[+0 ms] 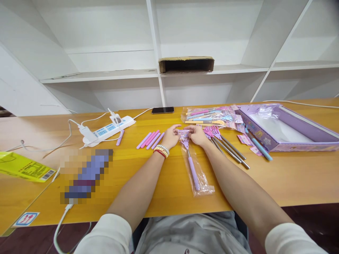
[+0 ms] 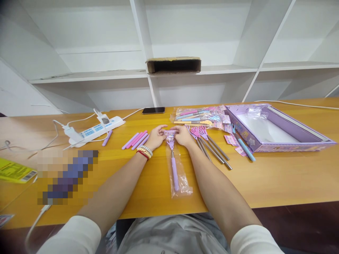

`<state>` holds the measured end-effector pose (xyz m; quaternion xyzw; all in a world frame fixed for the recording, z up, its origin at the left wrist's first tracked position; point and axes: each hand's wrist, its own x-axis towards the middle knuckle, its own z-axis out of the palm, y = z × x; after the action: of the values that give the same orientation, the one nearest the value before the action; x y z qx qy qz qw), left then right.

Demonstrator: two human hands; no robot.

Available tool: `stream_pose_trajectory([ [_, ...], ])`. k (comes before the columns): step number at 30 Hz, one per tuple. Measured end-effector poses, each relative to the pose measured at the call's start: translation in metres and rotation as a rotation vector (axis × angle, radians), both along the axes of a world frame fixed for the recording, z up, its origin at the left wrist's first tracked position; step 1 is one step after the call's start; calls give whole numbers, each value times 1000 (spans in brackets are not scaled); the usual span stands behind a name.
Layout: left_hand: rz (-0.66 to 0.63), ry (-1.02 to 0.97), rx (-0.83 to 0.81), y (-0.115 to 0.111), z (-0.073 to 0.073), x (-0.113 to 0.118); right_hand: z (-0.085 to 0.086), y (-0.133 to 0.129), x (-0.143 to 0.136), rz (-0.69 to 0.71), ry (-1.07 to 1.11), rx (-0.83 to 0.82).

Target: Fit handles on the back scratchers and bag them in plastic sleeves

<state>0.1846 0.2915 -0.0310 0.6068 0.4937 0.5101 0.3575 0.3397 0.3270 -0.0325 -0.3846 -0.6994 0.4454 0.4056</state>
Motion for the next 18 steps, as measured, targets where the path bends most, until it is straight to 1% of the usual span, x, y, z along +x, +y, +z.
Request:
stream_pose_trajectory([
  [4, -28, -20, -3, 1, 0, 0, -1, 1, 0, -27, -11, -6],
  [7, -25, -33, -18, 1, 0, 0, -2, 1, -1, -47, -36, 17],
  [9, 1, -17, -29, 0, 0, 1, -3, 0, -1, -61, -57, 47],
  [14, 102, 116, 4, -2, -1, 2, -3, 0, -1, -61, -93, 93],
  [18, 59, 114, 22, 0, -2, 1, -1, 1, 0, -39, -94, 88],
])
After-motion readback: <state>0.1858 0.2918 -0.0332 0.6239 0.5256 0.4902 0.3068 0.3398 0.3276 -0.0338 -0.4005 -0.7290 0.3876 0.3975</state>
